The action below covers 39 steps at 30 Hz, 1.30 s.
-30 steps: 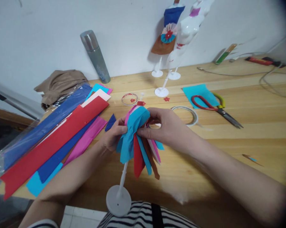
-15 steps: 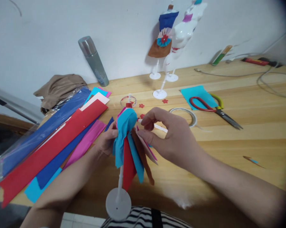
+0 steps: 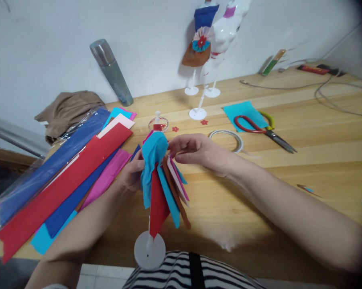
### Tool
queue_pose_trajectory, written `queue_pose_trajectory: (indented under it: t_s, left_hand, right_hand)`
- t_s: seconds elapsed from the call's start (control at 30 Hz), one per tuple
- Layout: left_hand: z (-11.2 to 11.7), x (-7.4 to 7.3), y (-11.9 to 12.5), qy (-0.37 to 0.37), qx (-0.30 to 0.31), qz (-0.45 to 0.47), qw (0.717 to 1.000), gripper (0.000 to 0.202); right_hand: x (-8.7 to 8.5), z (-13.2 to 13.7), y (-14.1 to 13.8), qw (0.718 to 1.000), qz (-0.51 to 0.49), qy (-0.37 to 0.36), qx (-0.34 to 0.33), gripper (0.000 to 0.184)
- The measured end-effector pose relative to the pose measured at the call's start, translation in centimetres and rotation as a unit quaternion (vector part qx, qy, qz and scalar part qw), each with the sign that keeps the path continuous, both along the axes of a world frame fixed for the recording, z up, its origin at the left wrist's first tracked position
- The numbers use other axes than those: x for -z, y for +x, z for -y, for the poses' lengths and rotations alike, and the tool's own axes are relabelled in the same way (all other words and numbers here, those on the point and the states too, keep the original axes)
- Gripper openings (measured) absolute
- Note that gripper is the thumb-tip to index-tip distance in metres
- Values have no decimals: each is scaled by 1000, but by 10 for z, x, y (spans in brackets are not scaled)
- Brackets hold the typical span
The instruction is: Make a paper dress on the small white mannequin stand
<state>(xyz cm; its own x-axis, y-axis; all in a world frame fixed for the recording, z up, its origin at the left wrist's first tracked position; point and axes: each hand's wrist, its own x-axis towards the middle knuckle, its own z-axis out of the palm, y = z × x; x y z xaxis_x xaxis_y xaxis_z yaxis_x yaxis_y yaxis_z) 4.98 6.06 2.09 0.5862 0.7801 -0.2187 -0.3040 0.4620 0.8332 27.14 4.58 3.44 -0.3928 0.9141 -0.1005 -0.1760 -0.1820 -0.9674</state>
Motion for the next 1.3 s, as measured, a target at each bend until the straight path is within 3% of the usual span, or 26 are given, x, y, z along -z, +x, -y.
queue_pose_trajectory:
  t_s: [0.23,0.53,0.8,0.93,1.1,1.3]
  left_hand:
    - [4,-4,3,11,19,29,999,48]
    - [1,3,1,8,31,23,999,52]
    - [2,-6,7,25,26,2,999,50]
    - [6,-13,11,20,17,-3,1000,50]
    - [8,-13,13,2,-42,-18,999,54]
    - [2,-10,14,26,-54,14,998,45]
  right_hand:
    - [-4,0,-1,999,23,27,7,21]
    - [-5,3,-4,998,54,36,-6,26]
    - [-5,2,-4,994,84,67,19,10]
    - [-10,3,0,985,115,124,45,8]
    - [-24,11,2,967,151,185,92,9]
    - [-49,38,4,926,209,305,73,11]
